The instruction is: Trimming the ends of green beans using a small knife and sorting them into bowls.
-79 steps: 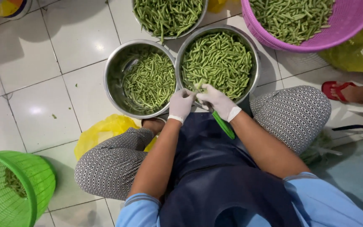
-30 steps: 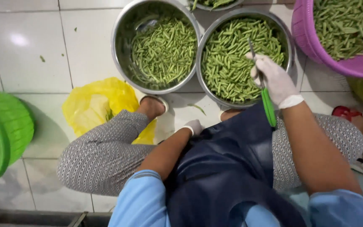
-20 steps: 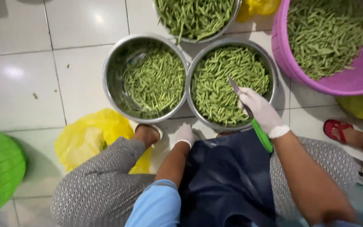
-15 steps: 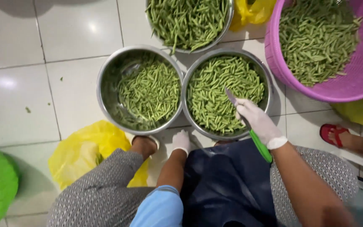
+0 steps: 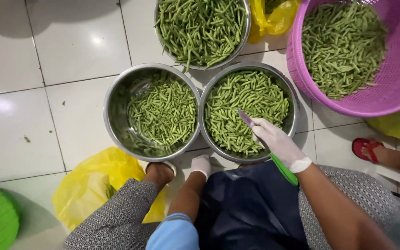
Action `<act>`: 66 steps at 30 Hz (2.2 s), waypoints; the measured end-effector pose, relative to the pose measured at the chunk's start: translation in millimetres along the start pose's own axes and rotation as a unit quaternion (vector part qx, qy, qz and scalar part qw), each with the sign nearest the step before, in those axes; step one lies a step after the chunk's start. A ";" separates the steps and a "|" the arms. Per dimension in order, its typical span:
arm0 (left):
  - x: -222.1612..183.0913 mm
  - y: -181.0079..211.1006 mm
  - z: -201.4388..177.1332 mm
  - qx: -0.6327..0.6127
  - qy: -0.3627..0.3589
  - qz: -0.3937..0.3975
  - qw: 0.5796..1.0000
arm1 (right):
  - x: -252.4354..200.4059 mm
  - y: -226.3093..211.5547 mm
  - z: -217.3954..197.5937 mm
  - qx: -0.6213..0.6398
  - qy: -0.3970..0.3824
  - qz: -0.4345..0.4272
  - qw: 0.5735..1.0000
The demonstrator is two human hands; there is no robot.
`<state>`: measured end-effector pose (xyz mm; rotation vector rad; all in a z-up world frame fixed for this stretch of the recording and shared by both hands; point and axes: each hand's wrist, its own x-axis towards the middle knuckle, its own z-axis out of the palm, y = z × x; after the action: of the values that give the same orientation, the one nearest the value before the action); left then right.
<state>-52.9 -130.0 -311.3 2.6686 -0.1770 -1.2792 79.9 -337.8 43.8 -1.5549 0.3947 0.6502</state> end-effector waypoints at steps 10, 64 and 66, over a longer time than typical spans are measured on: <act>-151.1 -13.5 -186.4 -0.098 0.039 -0.045 0.993 | -7.3 -34.0 47.8 -0.151 -0.090 -0.027 0.984; -208.1 15.1 -222.8 -0.834 0.205 0.022 0.512 | -7.3 19.4 106.4 0.197 -0.264 -0.037 0.943; -210.6 28.5 -228.0 -0.849 0.149 0.017 0.506 | -7.2 24.0 93.7 0.210 -0.254 -0.062 0.942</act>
<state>-7.0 -94.9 -5.1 0.9396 0.7086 -0.2829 44.2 -248.7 29.7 -0.9524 0.0339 0.7817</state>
